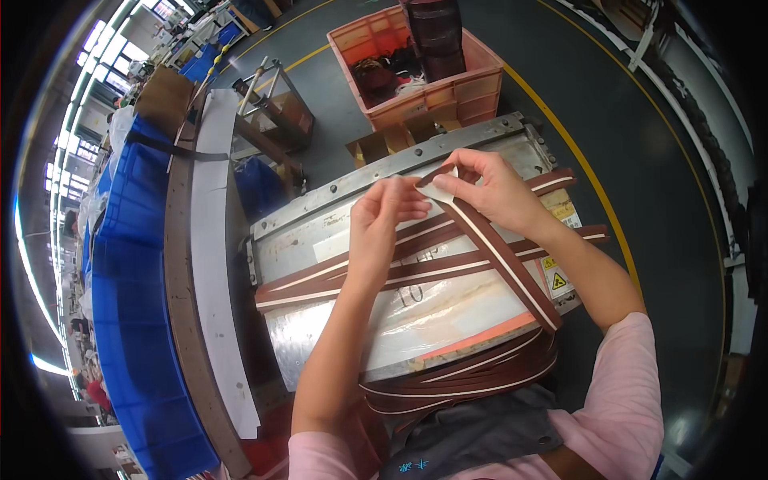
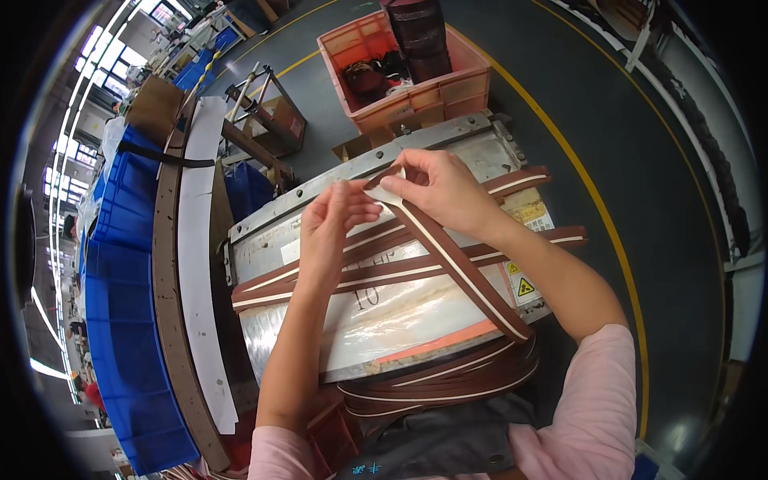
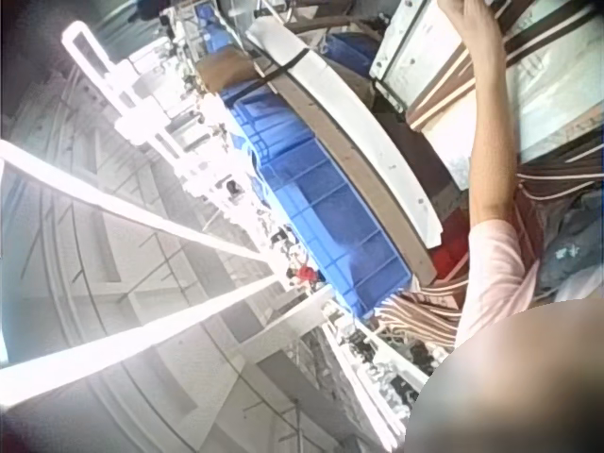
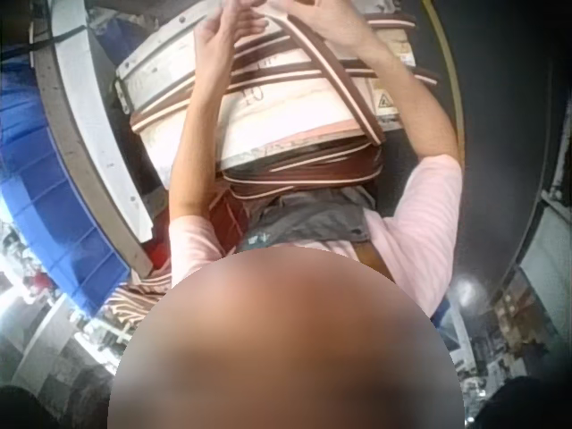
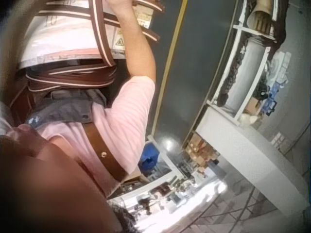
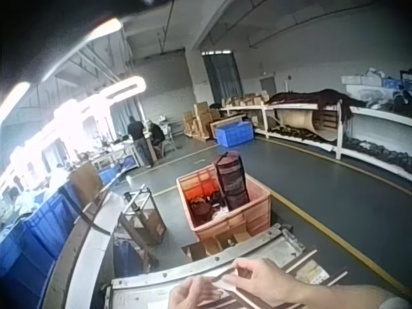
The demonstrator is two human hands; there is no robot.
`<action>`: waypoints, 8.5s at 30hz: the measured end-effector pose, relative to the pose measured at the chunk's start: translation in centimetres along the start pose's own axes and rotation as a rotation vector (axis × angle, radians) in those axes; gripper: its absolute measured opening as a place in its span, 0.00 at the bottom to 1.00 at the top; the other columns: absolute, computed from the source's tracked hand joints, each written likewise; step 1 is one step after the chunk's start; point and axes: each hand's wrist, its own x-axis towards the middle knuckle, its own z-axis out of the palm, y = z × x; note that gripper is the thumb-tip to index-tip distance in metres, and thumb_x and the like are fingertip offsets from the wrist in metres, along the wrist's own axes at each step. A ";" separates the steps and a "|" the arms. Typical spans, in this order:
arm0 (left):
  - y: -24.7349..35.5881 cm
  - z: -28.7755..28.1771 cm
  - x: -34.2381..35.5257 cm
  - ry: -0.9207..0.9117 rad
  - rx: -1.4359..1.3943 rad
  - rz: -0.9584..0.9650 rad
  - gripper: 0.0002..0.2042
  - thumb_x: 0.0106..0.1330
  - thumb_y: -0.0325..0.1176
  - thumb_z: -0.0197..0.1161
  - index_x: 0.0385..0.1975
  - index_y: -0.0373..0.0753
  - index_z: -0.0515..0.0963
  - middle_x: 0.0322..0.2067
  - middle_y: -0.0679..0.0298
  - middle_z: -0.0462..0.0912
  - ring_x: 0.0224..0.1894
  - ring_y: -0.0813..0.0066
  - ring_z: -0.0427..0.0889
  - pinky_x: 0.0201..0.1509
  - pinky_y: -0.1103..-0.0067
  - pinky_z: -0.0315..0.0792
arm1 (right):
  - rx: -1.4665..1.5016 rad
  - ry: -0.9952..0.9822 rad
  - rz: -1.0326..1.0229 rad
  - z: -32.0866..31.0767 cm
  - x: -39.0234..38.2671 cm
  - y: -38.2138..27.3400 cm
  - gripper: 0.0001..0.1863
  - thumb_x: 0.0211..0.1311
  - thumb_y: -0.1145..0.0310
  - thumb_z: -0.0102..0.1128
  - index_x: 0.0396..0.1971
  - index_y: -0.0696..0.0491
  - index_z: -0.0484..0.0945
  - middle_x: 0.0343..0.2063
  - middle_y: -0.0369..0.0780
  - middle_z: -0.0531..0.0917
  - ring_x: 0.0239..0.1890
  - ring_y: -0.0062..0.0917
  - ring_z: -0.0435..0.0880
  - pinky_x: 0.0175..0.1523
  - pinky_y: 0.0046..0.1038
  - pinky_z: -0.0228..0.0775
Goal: Applying adhesive lining and folding leather strips at a workshop station.
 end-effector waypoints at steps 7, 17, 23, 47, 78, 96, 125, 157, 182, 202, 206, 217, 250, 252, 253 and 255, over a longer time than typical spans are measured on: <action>-2.4 0.1 -0.2 0.023 0.208 0.112 0.09 0.80 0.30 0.64 0.46 0.29 0.83 0.35 0.64 0.88 0.36 0.80 0.88 0.42 0.83 0.82 | -0.168 0.047 -0.038 0.7 -0.4 0.3 0.14 0.69 0.63 0.73 0.41 0.58 0.85 0.23 0.35 0.85 0.26 0.17 0.82 0.34 0.24 0.73; -3.2 0.3 0.1 0.063 0.302 0.115 0.08 0.79 0.28 0.64 0.44 0.27 0.84 0.32 0.63 0.88 0.33 0.83 0.86 0.38 0.84 0.81 | -0.091 0.042 -0.021 1.3 0.0 2.0 0.10 0.73 0.67 0.69 0.41 0.59 0.87 0.30 0.34 0.88 0.31 0.11 0.83 0.38 0.19 0.76; -3.4 0.4 -0.1 0.101 0.366 0.132 0.10 0.81 0.29 0.62 0.43 0.27 0.85 0.32 0.62 0.89 0.32 0.82 0.87 0.37 0.83 0.81 | 0.133 -0.053 0.138 0.6 0.8 2.6 0.12 0.77 0.63 0.65 0.43 0.57 0.86 0.32 0.32 0.88 0.33 0.10 0.84 0.38 0.15 0.74; -3.1 -0.2 0.8 0.112 0.357 0.131 0.08 0.79 0.32 0.60 0.40 0.34 0.78 0.28 0.66 0.80 0.29 0.82 0.76 0.34 0.80 0.72 | -0.045 -0.045 0.023 2.4 0.4 3.5 0.17 0.72 0.60 0.70 0.46 0.61 0.85 0.26 0.38 0.88 0.28 0.18 0.85 0.35 0.25 0.75; 7.7 -2.6 -21.6 0.729 0.497 0.969 0.05 0.77 0.22 0.65 0.48 0.33 0.81 0.43 0.63 0.87 0.40 0.80 0.85 0.43 0.83 0.79 | 0.269 -0.852 0.396 3.0 -18.1 -10.7 0.37 0.65 0.75 0.76 0.71 0.57 0.67 0.37 0.39 0.89 0.36 0.20 0.87 0.45 0.23 0.77; -17.7 -7.3 -38.8 0.213 1.053 -0.022 0.25 0.75 0.50 0.63 0.71 0.58 0.78 0.75 0.57 0.71 0.79 0.47 0.63 0.84 0.48 0.46 | -0.520 -0.858 -0.029 1.6 -25.8 -0.4 0.15 0.65 0.69 0.72 0.51 0.50 0.88 0.46 0.41 0.86 0.50 0.38 0.84 0.57 0.36 0.76; -0.1 -5.1 -4.6 0.264 1.563 0.760 0.37 0.63 0.24 0.66 0.75 0.60 0.74 0.62 0.50 0.76 0.65 0.49 0.74 0.71 0.57 0.67 | -0.363 -1.030 -0.132 -1.9 -21.0 -7.9 0.17 0.70 0.53 0.72 0.34 0.54 0.87 0.28 0.41 0.86 0.32 0.35 0.87 0.37 0.32 0.77; -2.2 2.1 -1.4 0.140 1.481 0.556 0.20 0.60 0.23 0.67 0.54 0.40 0.83 0.50 0.62 0.89 0.50 0.53 0.83 0.55 0.65 0.79 | -0.926 0.201 -0.519 2.0 -0.8 3.2 0.14 0.62 0.67 0.72 0.48 0.48 0.88 0.55 0.36 0.88 0.57 0.39 0.80 0.66 0.42 0.59; -2.8 1.8 0.2 0.108 1.445 0.553 0.21 0.64 0.27 0.71 0.59 0.44 0.85 0.55 0.68 0.88 0.48 0.63 0.80 0.49 0.70 0.74 | -0.791 0.158 -0.453 0.1 0.2 3.4 0.12 0.64 0.72 0.69 0.46 0.50 0.90 0.45 0.34 0.91 0.48 0.30 0.84 0.70 0.44 0.60; -3.0 1.9 0.4 0.053 1.516 0.545 0.32 0.52 0.20 0.72 0.63 0.41 0.82 0.57 0.67 0.84 0.51 0.61 0.78 0.53 0.70 0.73 | -0.963 0.221 -0.573 0.8 -0.2 4.0 0.14 0.62 0.69 0.65 0.47 0.53 0.90 0.41 0.34 0.87 0.53 0.30 0.81 0.75 0.51 0.55; -2.9 2.0 0.3 0.036 1.512 0.494 0.34 0.51 0.18 0.71 0.64 0.41 0.82 0.57 0.66 0.84 0.51 0.60 0.78 0.53 0.69 0.73 | -0.934 0.187 -0.564 0.6 -0.4 3.5 0.14 0.62 0.70 0.64 0.46 0.54 0.90 0.41 0.36 0.87 0.54 0.32 0.81 0.75 0.53 0.53; -3.0 2.0 0.3 0.029 1.546 0.506 0.33 0.52 0.20 0.72 0.64 0.44 0.82 0.56 0.66 0.85 0.49 0.60 0.78 0.53 0.68 0.74 | -0.962 0.185 -0.528 0.4 -0.9 3.6 0.15 0.62 0.70 0.65 0.49 0.52 0.89 0.41 0.36 0.85 0.56 0.32 0.80 0.75 0.53 0.53; -1.3 0.7 -1.6 0.080 0.091 0.049 0.20 0.87 0.43 0.51 0.54 0.31 0.81 0.47 0.56 0.87 0.49 0.73 0.88 0.58 0.77 0.82 | 0.002 0.025 -0.008 0.2 -1.3 0.0 0.10 0.74 0.65 0.69 0.36 0.55 0.81 0.29 0.27 0.80 0.33 0.08 0.74 0.40 0.17 0.69; -1.7 0.8 -1.5 0.015 -0.021 -0.040 0.17 0.86 0.41 0.55 0.49 0.31 0.82 0.40 0.60 0.88 0.42 0.78 0.88 0.52 0.80 0.83 | -0.030 0.025 -0.034 0.8 -1.3 0.0 0.10 0.74 0.65 0.69 0.36 0.55 0.81 0.29 0.27 0.80 0.32 0.08 0.74 0.39 0.18 0.69; -1.9 0.9 -1.7 0.021 -0.024 -0.042 0.17 0.86 0.41 0.55 0.49 0.31 0.82 0.40 0.60 0.88 0.42 0.78 0.88 0.52 0.80 0.83 | -0.035 0.026 -0.027 1.0 -1.4 0.0 0.10 0.74 0.66 0.69 0.36 0.56 0.81 0.30 0.28 0.81 0.32 0.09 0.75 0.39 0.18 0.70; -2.2 1.3 -1.8 0.048 0.083 0.059 0.11 0.83 0.34 0.60 0.46 0.30 0.83 0.36 0.62 0.88 0.37 0.79 0.88 0.47 0.82 0.84 | -0.045 0.031 -0.016 1.2 -1.4 0.3 0.09 0.73 0.66 0.69 0.36 0.56 0.82 0.30 0.29 0.82 0.31 0.09 0.75 0.38 0.19 0.70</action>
